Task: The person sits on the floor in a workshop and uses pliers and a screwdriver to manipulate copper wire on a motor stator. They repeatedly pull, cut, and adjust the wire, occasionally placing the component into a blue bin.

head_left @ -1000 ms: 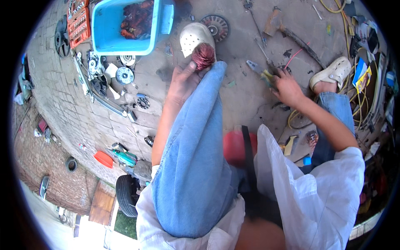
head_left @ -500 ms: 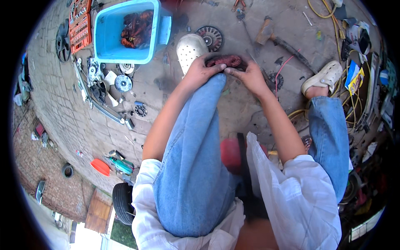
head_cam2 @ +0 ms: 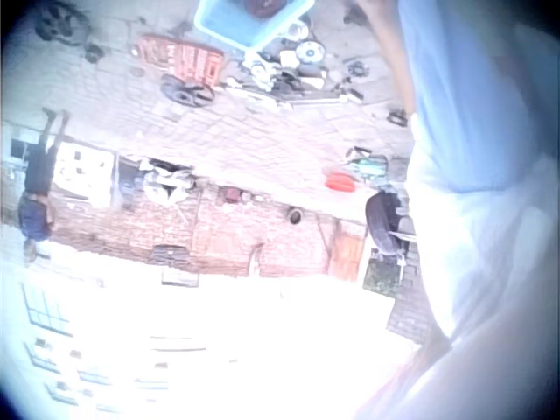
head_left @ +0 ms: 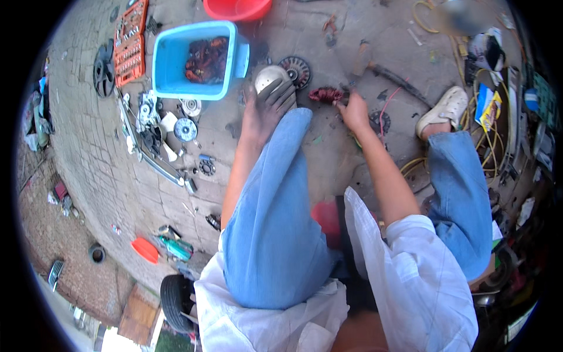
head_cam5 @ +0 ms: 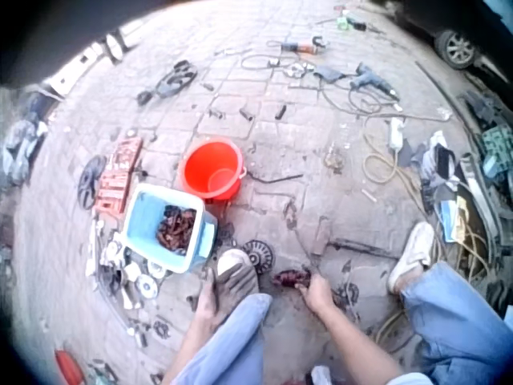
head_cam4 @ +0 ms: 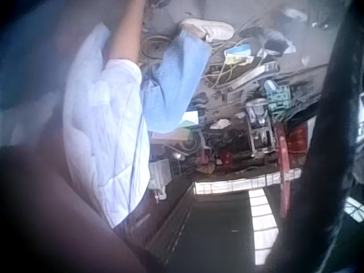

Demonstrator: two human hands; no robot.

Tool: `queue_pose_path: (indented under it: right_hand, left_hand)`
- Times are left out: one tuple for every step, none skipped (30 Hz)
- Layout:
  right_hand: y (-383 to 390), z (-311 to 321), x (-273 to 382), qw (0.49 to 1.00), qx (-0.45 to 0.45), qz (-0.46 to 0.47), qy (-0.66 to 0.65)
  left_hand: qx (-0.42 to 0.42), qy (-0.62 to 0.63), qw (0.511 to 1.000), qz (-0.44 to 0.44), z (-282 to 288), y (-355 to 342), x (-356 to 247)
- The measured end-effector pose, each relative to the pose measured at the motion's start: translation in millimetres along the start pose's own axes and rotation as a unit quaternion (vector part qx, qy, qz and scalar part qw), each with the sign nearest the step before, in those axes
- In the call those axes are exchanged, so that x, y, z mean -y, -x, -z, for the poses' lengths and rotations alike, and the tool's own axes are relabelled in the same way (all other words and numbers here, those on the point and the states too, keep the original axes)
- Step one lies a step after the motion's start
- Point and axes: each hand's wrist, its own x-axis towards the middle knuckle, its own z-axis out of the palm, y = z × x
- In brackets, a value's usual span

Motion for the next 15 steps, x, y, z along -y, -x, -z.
queue_pose_path:
  right_hand:
    - [7,2,-1,0.999,-0.031,-0.005,-0.008]
    - [15,6,1,0.999,-0.038,-0.021,0.002]
    - [25,8,10,0.998,-0.042,-0.034,0.010]
    - [37,11,18,0.998,-0.046,-0.046,0.017]
    - [49,13,18,0.999,-0.029,-0.023,0.021]
    - [61,24,14,0.999,-0.024,-0.008,0.024]
    - [73,37,9,0.999,-0.018,0.008,0.028]
    - [87,55,17,0.998,0.028,0.009,0.061]
    - [104,70,38,0.992,0.081,0.019,0.095]
    - [122,88,62,0.991,0.085,0.034,0.097]
    - [144,108,84,0.990,0.087,0.048,0.101]
    - [162,127,98,0.989,0.089,0.058,0.106]
    - [179,142,106,0.989,0.078,0.069,0.103]
    - [193,157,112,0.990,0.067,0.080,0.098]
    - [210,171,119,0.989,0.061,0.096,0.090]
  left_hand:
    - [0.004,-0.016,1.000,-0.009,-3,4,-4]
    - [0.004,-0.026,0.999,-0.037,-5,10,-8]
    - [0.003,-0.036,0.997,-0.070,-7,21,-17]
    - [0.001,-0.046,0.994,-0.103,-9,36,-25]
    - [-0.003,-0.053,0.989,-0.140,-10,50,-32]
    - [0.001,-0.026,0.986,-0.165,-16,54,-35]
    - [-0.049,0.011,0.980,-0.191,-25,60,-34]
    - [-0.085,0.032,0.975,-0.203,-28,70,-33]
    - [-0.110,0.046,0.963,-0.240,-19,89,-37]
    - [-0.116,0.037,0.958,-0.259,-16,111,-41]
    - [-0.120,0.030,0.953,-0.276,-19,135,-40]
    - [-0.139,0.025,0.946,-0.290,-25,156,-33]
    - [-0.171,0.056,0.938,-0.296,-30,176,-25]
    - [-0.186,0.073,0.930,-0.307,-30,194,-19]
    - [-0.170,0.084,0.927,-0.322,-6,209,-18]
